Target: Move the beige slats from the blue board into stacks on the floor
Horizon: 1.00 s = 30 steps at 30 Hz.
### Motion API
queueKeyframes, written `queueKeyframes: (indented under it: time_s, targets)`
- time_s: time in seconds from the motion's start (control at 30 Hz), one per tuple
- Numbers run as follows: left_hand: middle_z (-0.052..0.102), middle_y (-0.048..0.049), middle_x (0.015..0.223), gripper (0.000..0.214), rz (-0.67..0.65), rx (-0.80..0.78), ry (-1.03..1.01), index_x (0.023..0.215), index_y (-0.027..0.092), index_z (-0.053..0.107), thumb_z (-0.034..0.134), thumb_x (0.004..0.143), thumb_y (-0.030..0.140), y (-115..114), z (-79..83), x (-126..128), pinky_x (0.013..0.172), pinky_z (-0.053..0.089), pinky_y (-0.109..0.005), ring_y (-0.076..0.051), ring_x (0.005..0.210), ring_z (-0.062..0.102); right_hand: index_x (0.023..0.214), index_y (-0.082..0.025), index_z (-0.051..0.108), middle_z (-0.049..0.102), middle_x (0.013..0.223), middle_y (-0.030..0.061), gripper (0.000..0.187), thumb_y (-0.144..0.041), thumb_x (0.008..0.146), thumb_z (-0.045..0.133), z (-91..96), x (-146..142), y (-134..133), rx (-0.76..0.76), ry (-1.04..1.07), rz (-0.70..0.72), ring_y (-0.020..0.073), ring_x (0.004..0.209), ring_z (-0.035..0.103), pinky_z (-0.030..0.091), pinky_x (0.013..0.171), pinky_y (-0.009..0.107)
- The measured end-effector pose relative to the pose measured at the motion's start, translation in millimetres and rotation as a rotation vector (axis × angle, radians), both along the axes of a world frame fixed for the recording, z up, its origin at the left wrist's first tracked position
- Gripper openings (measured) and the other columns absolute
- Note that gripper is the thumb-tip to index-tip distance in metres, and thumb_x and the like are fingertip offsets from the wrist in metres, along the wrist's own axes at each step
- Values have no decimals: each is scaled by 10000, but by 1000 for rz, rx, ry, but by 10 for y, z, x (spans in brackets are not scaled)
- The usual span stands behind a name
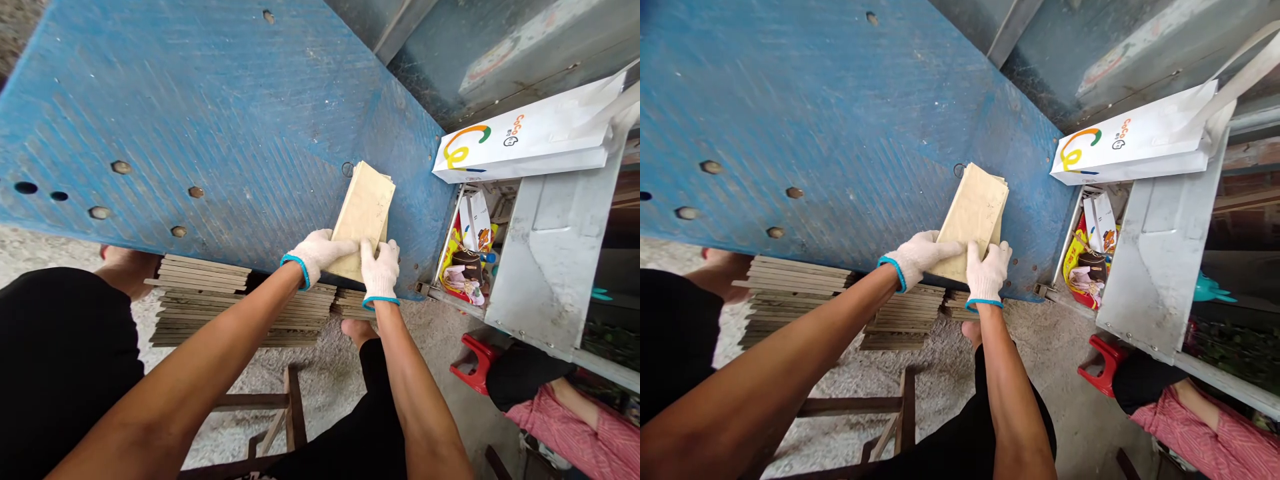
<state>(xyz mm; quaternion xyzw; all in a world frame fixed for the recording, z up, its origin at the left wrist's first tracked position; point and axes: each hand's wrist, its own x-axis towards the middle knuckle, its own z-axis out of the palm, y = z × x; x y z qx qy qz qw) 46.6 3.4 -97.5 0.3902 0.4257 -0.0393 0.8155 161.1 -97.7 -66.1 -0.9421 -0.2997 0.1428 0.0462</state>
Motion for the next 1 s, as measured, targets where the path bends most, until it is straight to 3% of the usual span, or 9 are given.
queueKeyframes:
  time_s: [0.1, 0.2, 0.3, 0.37, 0.5, 0.6, 0.73, 0.9, 1.0]
  targets:
    - [726, -134, 1017, 566, 73, -144, -156, 1143, 108, 654, 762, 660, 382, 59, 144, 10, 708, 581, -329, -230, 825, 689, 855, -179, 634, 654, 1158, 169, 497, -611, 914, 394, 127, 77, 55, 116, 52, -141, 318, 1191, 542, 407, 1037, 466]
    - [729, -134, 994, 614, 112, -217, -237, 1177, 97, 650, 778, 627, 338, 13, 273, -13, 731, 589, -351, -241, 832, 692, 856, -189, 643, 696, 892, 79, 523, -679, 856, 459, 200, 255, 93, 263, 233, -277, 254, 941, 631, 495, 905, 400]
    - [728, -121, 1010, 665, 120, -194, -252, 1195, 106, 641, 803, 601, 357, -93, 319, -101, 715, 587, -337, -236, 827, 690, 965, -173, 640, 703, 987, 74, 550, -691, 803, 548, 280, 435, 104, 493, 466, -411, 209, 925, 654, 538, 823, 340]
    - [726, -105, 1007, 678, 51, -142, -249, 1189, 114, 644, 816, 594, 387, -159, 331, -180, 681, 574, -314, -231, 817, 683, 1040, -181, 622, 688, 1109, 85, 557, -675, 784, 601, 394, 553, 75, 601, 569, -440, 194, 989, 664, 551, 847, 329]
    - [713, -69, 950, 584, -157, -84, -309, 1117, 121, 662, 796, 626, 409, -310, 425, -350, 624, 530, -266, -214, 790, 659, 1172, -216, 587, 638, 1279, 101, 561, -626, 794, 645, 823, 858, -116, 622, 563, -303, 217, 1162, 629, 523, 979, 394]
    - [695, -43, 917, 517, -265, -89, -368, 1078, 124, 660, 772, 658, 404, -508, 582, -495, 604, 488, -234, -179, 755, 627, 1227, -213, 580, 614, 1330, 115, 592, -585, 781, 692, 1261, 1078, -322, 498, 544, -121, 244, 1222, 597, 469, 1061, 434]
    - [648, 24, 805, 355, -479, -16, -368, 976, 168, 684, 725, 700, 388, -837, 798, -687, 552, 397, -191, -121, 686, 553, 1262, -191, 583, 645, 1283, 112, 688, -513, 689, 787, 1803, 1101, -519, 155, 705, 54, 281, 1216, 593, 457, 1064, 423]
    - [555, 75, 672, 155, -658, 17, -494, 813, 195, 628, 663, 671, 249, -1122, 900, -792, 500, 319, -174, -75, 588, 474, 1182, -108, 654, 714, 1064, 89, 631, -360, 621, 796, 2206, 766, -773, -381, 1042, -24, 268, 977, 660, 551, 817, 335]
    - [607, 62, 707, 152, -763, 141, -516, 840, 220, 656, 658, 704, 288, -1218, 878, -817, 532, 346, -189, -105, 622, 536, 1113, -106, 690, 730, 931, 57, 515, -353, 669, 776, 2328, 522, -996, -566, 992, -39, 225, 852, 665, 532, 708, 281]
